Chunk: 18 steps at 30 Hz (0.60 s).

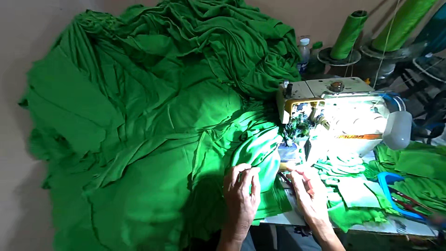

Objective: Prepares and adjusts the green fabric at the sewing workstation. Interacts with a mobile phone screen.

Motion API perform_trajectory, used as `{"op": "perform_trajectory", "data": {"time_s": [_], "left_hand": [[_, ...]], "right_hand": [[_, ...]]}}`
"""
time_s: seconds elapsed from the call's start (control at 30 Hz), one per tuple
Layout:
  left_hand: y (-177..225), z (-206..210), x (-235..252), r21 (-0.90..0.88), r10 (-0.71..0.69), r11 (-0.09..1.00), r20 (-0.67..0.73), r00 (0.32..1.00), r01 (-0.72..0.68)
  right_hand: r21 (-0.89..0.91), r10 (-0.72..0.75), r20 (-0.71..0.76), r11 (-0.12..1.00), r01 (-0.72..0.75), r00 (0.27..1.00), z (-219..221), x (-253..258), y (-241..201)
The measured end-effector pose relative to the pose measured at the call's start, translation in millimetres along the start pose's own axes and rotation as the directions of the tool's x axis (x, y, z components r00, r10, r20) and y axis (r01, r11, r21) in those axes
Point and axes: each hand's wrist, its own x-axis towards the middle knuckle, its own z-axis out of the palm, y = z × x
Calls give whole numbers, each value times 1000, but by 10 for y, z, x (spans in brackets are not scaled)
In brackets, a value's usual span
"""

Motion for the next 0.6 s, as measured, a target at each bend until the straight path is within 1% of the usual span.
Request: {"op": "perform_trajectory", "data": {"time_s": [0.1,0.2,0.23,0.3,0.37,0.4,0.43,0.5,0.6], "left_hand": [[-12,-29,22,12,-3,1000,14,1000,3],[38,-13,21,-1,21,1000,32,999,-21],[64,-2,12,-5,25,1000,42,999,-25],[111,32,-9,-26,24,999,54,998,-23],[139,47,-11,-46,19,999,62,998,-16],[144,44,-7,-59,16,998,67,998,-12],[146,36,2,-73,13,997,71,997,-8],[149,18,34,-94,14,996,71,997,-7],[145,23,235,-70,44,997,80,996,-38]], "right_hand": [[-60,0,-7,998,-1,1000,50,-62,-47],[-2,78,60,997,-78,995,156,-94,-56],[64,119,88,990,-124,989,210,-96,-63],[245,257,171,924,-294,951,303,-74,-121],[422,373,235,792,-440,898,342,-40,-227],[481,414,251,731,-484,875,339,-27,-274],[514,439,251,695,-503,863,323,-19,-307],[523,449,243,686,-506,860,257,-10,-323],[461,411,233,751,-472,881,130,8,-295]]}}
